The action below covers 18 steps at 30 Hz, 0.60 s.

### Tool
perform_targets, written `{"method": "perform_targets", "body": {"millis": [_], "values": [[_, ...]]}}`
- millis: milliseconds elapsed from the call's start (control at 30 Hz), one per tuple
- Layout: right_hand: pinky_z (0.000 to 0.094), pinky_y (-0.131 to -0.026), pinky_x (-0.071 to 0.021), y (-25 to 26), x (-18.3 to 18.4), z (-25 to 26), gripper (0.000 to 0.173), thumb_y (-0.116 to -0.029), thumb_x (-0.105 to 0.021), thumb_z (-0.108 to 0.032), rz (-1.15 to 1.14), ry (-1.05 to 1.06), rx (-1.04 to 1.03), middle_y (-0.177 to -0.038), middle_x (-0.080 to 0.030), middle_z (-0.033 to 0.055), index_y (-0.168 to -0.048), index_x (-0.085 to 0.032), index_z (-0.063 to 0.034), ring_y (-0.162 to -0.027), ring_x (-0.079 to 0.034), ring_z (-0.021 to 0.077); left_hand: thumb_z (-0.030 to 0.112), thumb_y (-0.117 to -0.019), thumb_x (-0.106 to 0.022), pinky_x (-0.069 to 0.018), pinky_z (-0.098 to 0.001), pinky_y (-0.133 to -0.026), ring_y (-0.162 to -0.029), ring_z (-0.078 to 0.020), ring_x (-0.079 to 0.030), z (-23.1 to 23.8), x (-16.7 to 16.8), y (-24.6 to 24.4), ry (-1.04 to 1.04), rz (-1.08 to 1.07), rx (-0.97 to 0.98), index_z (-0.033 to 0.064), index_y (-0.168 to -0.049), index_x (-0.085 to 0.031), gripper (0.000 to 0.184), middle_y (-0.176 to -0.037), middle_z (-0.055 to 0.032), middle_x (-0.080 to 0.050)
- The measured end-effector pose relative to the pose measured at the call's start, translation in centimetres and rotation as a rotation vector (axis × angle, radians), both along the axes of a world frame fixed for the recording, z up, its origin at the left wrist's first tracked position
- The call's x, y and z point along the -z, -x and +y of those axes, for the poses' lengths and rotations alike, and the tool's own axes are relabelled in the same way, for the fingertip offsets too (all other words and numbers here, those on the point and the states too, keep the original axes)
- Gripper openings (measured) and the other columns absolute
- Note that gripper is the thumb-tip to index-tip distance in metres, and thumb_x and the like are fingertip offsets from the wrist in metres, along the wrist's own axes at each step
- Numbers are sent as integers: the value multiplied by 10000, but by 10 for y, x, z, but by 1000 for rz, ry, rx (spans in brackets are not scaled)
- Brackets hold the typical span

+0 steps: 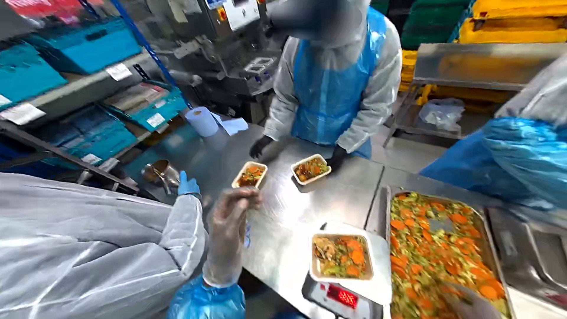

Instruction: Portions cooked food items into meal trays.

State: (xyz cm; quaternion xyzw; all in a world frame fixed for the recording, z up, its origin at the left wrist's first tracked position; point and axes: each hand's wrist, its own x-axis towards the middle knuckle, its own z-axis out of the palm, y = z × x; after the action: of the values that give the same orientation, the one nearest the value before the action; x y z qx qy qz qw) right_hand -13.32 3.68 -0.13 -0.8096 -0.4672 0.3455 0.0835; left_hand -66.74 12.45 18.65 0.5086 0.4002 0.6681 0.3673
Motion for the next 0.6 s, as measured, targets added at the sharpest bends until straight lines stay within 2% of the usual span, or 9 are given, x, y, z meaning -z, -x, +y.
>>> {"method": "perform_targets", "body": {"millis": [33,67,133,167,233,367,433,533,600], "values": [[660,-1011,-478,1,-3,0,382,-958,-685,-246,1,-28,26,-1250,-678,249,-1312,-689,-101,-1175,-642,425,191,-1024,-538,-599,-360,-877,-983,-209,-693,-6,6,-4,32,-23,13,104,-1210,-651,234,-1166,-88,-688],[649,-1001,-486,0,-7,2,341,-964,-698,-217,-4,-58,53,-1234,-689,240,-1289,-702,-112,-1157,-654,414,259,-1035,-536,-600,-349,-858,-978,-201,-690,-12,10,-8,24,-44,64,114,-1245,-632,273,-1168,-82,-679],[627,-994,-495,2,-19,6,316,-980,-688,-191,19,-93,82,-1231,-690,226,-1289,-699,-123,-1142,-661,390,514,-1036,-503,-611,-328,-819,-971,-199,-714,-17,17,-17,-34,-70,210,132,-1334,-621,499,-1169,-81,-708],[621,-984,-499,3,-24,3,296,-987,-678,-175,38,-97,96,-1224,-694,218,-1279,-703,-130,-1128,-665,381,614,-1020,-441,-612,-327,-823,-980,-200,-718,-19,25,-22,-26,-53,262,139,-1365,-610,611,-1176,-75,-713],[637,-943,-509,5,-32,-2,269,-994,-675,-146,71,-126,135,-1184,-703,222,-1259,-714,-116,-1076,-675,383,709,-999,-343,-597,-352,-864,-1022,-215,-703,-22,48,-31,41,-25,296,132,-1375,-606,737,-1202,-76,-703],[639,-871,-517,11,-43,-12,240,-991,-665,-101,97,-194,184,-1113,-710,208,-1226,-713,-112,-987,-676,370,767,-975,-253,-581,-388,-920,-1032,-222,-700,-30,67,-38,98,40,455,135,-1319,-656,826,-1178,-69,-714],[674,-858,-506,12,-35,-14,258,-982,-680,-94,8,-116,130,-1113,-707,238,-1239,-704,-91,-990,-675,422,651,-1045,-262,-599,-384,-909,-1018,-222,-712,-32,94,-35,215,193,446,79,-1306,-643,734,-1165,-92,-719],[713,-933,-486,10,-16,-14,333,-970,-694,-115,-134,8,21,-1219,-701,233,-1304,-694,-111,-1110,-661,468,510,-1085,-299,-592,-386,-912,-1045,-237,-701,-23,132,-30,356,289,320,27,-1318,-620,625,-1176,-120,-713],[697,-907,-502,14,-25,-17,259,-976,-692,-109,-162,-9,74,-1170,-723,212,-1233,-725,-106,-1059,-683,446,557,-1073,-324,-597,-388,-913,-1031,-246,-708,-24,135,-25,357,261,327,27,-1292,-636,653,-1155,-123,-722]]}}
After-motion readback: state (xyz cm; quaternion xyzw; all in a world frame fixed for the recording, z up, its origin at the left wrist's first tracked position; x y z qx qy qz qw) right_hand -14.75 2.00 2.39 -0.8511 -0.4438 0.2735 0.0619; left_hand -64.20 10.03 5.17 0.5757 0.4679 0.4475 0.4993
